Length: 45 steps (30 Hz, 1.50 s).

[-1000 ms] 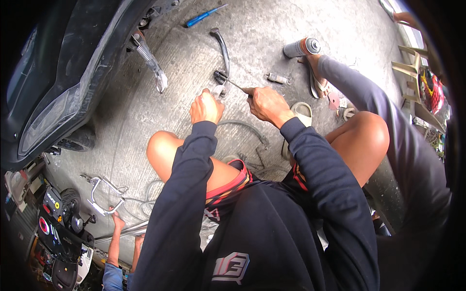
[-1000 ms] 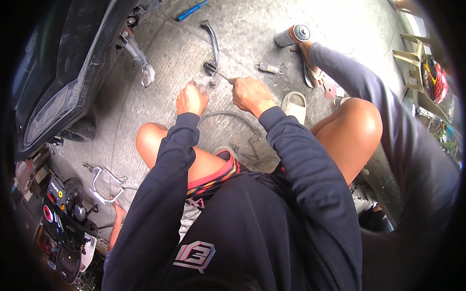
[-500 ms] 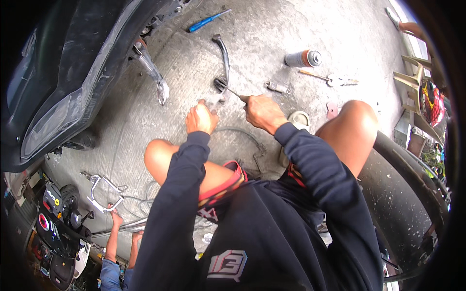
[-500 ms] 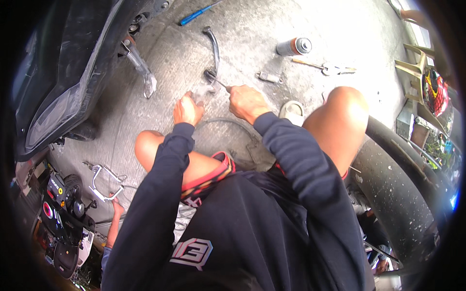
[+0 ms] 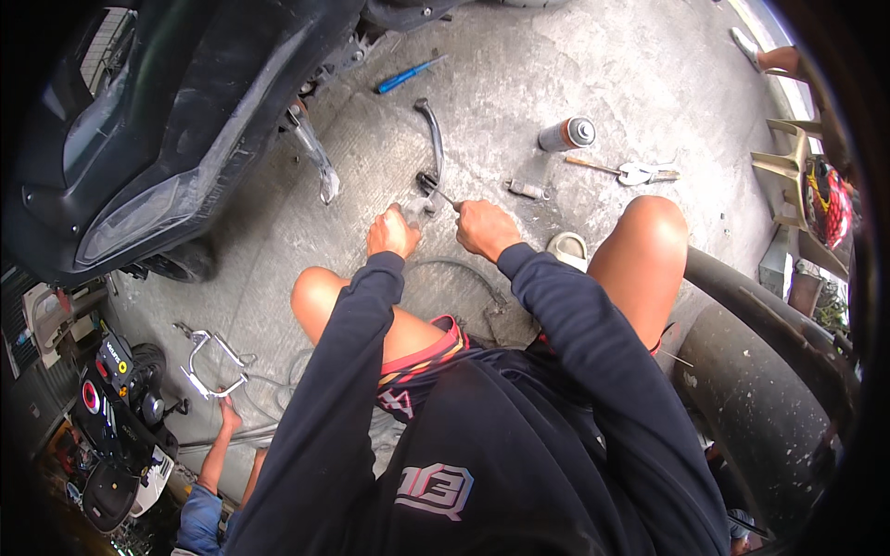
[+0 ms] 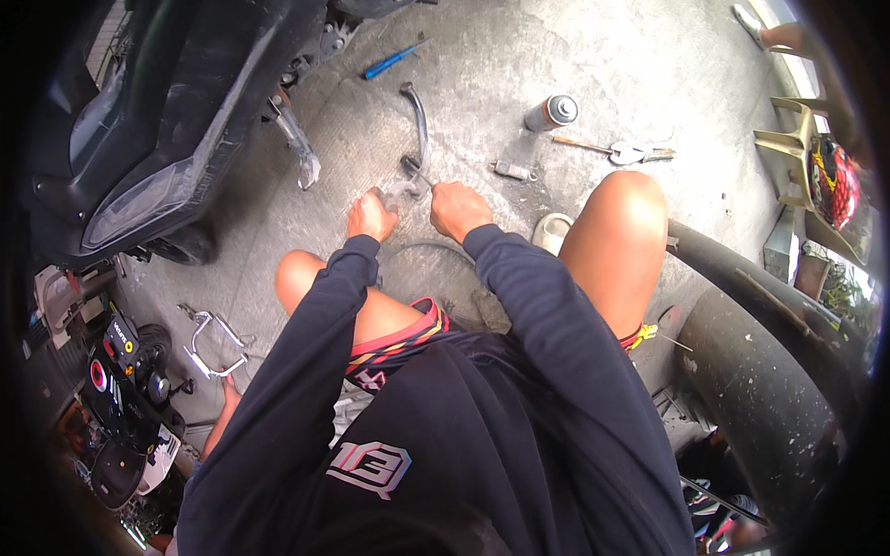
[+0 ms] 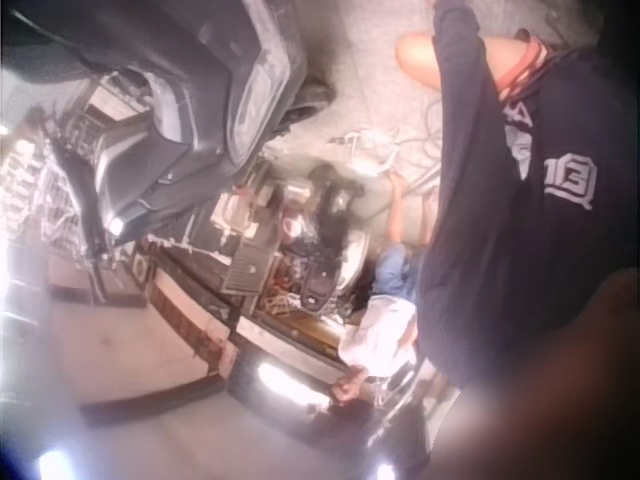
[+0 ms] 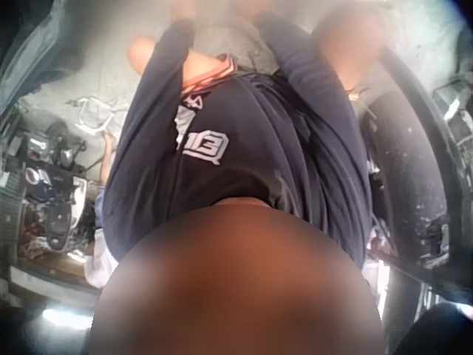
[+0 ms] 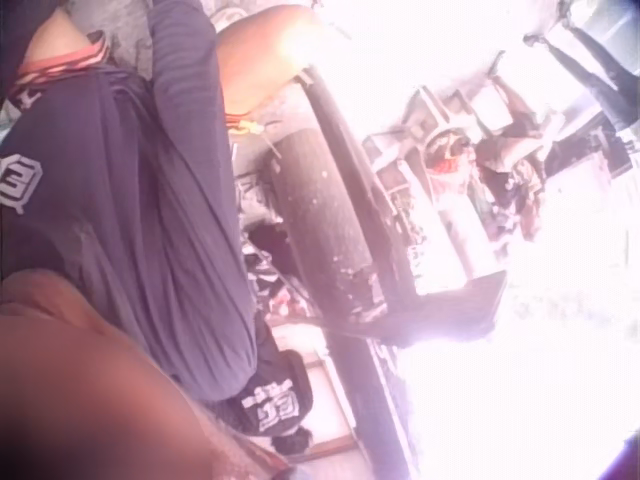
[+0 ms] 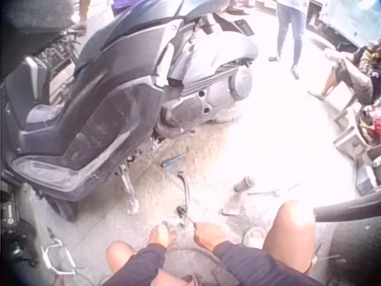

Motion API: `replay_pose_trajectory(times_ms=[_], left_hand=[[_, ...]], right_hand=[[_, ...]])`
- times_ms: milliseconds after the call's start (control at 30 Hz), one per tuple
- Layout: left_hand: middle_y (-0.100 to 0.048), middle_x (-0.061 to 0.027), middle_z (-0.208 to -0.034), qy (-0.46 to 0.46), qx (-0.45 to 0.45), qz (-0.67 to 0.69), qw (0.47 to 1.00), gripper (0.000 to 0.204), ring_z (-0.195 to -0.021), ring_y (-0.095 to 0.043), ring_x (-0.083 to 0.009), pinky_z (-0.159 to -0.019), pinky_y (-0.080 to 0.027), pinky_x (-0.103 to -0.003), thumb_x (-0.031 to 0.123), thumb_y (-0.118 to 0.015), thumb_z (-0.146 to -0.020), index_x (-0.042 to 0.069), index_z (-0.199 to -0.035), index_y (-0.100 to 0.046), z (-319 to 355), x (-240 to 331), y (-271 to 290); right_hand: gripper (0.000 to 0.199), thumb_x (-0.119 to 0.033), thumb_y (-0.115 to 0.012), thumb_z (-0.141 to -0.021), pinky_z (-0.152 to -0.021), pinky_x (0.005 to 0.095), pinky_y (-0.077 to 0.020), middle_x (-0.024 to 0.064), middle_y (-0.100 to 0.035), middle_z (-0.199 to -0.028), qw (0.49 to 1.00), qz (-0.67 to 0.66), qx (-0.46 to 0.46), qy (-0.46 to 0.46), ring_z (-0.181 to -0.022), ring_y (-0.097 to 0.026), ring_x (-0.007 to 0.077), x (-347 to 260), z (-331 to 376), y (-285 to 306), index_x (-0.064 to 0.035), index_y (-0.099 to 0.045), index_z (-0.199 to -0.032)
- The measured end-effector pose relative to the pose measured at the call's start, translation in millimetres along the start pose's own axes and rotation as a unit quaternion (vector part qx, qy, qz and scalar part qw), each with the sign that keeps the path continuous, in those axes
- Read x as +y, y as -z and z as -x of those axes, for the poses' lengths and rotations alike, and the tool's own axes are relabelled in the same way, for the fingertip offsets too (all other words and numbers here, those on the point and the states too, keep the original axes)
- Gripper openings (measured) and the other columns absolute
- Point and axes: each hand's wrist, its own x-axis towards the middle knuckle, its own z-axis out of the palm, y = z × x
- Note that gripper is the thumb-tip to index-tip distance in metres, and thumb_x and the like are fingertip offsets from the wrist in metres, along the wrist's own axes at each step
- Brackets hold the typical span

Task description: The person removes a motorcycle seat and then uses a screwdriver and hammer to work on a small metal part on the floor. They repeatedly tap the part with the hammer while holding it with the screwdriver.

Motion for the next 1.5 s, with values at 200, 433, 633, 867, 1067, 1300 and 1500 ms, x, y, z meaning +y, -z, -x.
replay_pose_trajectory(times_ms=[200, 433, 633, 867, 1067, 1300, 1500], left_hand=[[-0.070, -0.0306, -0.114, 0.007, -0.003, 0.003, 1.000, 0.050, -0.109, -0.068, -0.0467, -0.096, -0.054, -0.051, 0.029, -0.076, -0.082, 0.000, -0.123, -0.068, -3.8, 0.4, -3.3], [-0.071, -0.0317, -0.110, -0.003, 0.025, 0.009, 1.000, 0.045, -0.106, -0.069, -0.0472, -0.096, -0.054, -0.052, 0.021, -0.072, -0.078, -0.002, -0.116, -0.070, 16.1, 8.3, 0.0], [-0.071, -0.0313, -0.112, 0.017, 0.013, 0.032, 0.999, 0.047, -0.105, -0.069, -0.0468, -0.095, -0.054, -0.052, 0.024, -0.072, -0.079, -0.001, -0.119, -0.069, 7.7, -0.4, -6.1], [-0.071, -0.0307, -0.110, 0.046, 0.000, 0.030, 0.999, 0.050, -0.104, -0.069, -0.0468, -0.095, -0.055, -0.052, 0.024, -0.074, -0.079, 0.001, -0.123, -0.068, 6.3, -9.8, -7.6], [-0.071, -0.0323, -0.108, 0.009, 0.025, 0.015, 1.000, 0.046, -0.105, -0.069, -0.0480, -0.095, -0.054, -0.053, 0.022, -0.073, -0.078, -0.004, -0.116, -0.068, 11.5, 0.0, -0.2], [-0.071, -0.0325, -0.109, 0.018, 0.013, 0.013, 1.000, 0.044, -0.105, -0.069, -0.0478, -0.094, -0.055, -0.053, 0.025, -0.074, -0.080, -0.003, -0.114, -0.069, 7.4, 2.2, -1.6], [-0.070, -0.0328, -0.111, 0.028, -0.014, 0.014, 0.999, 0.048, -0.108, -0.068, -0.0476, -0.096, -0.054, -0.052, 0.029, -0.075, -0.082, -0.003, -0.117, -0.068, 9.2, 4.0, -3.3]], right_hand=[[0.027, -0.017, -0.059, -0.089, -0.081, 0.0532, -0.0580, 0.0296, -0.072, -0.096, 1.000, 0.004, -0.005, 0.012, -0.090, -0.071, 0.0465, -8.3, 8.9, -8.6, -0.0032, -0.072, -0.108], [0.028, -0.016, -0.057, -0.088, -0.085, 0.0527, -0.0572, 0.0308, -0.072, -0.097, 1.000, -0.005, 0.021, 0.004, -0.093, -0.071, 0.0464, -6.3, 10.7, 9.1, -0.0016, -0.074, -0.106], [0.030, -0.017, -0.052, -0.093, -0.091, 0.0522, -0.0560, 0.0295, -0.072, -0.109, 0.999, 0.006, -0.034, -0.030, -0.104, -0.070, 0.0463, -13.4, 2.0, 17.9, 0.0008, -0.074, -0.106], [0.028, -0.014, -0.054, -0.091, -0.087, 0.0541, -0.0560, 0.0315, -0.071, -0.100, 1.000, -0.001, -0.024, -0.002, -0.098, -0.070, 0.0480, -21.0, -7.9, 2.3, -0.0006, -0.071, -0.108], [0.028, -0.016, -0.055, -0.090, -0.089, 0.0539, -0.0560, 0.0316, -0.071, -0.103, 1.000, 0.004, -0.016, 0.016, -0.100, -0.070, 0.0483, -10.9, -2.6, 14.1, 0.0022, -0.072, -0.103], [0.029, -0.016, -0.057, -0.089, -0.092, 0.0529, -0.0550, 0.0317, -0.071, -0.105, 0.999, 0.006, -0.035, 0.002, -0.102, -0.069, 0.0478, 1.7, -12.2, 2.8, 0.0013, -0.072, -0.107], [0.031, -0.012, -0.058, -0.088, -0.095, 0.0521, -0.0547, 0.0325, -0.070, -0.112, 0.995, -0.017, -0.092, -0.037, -0.109, -0.068, 0.0473, -3.9, -20.3, -5.3, 0.0026, -0.072, -0.111]])
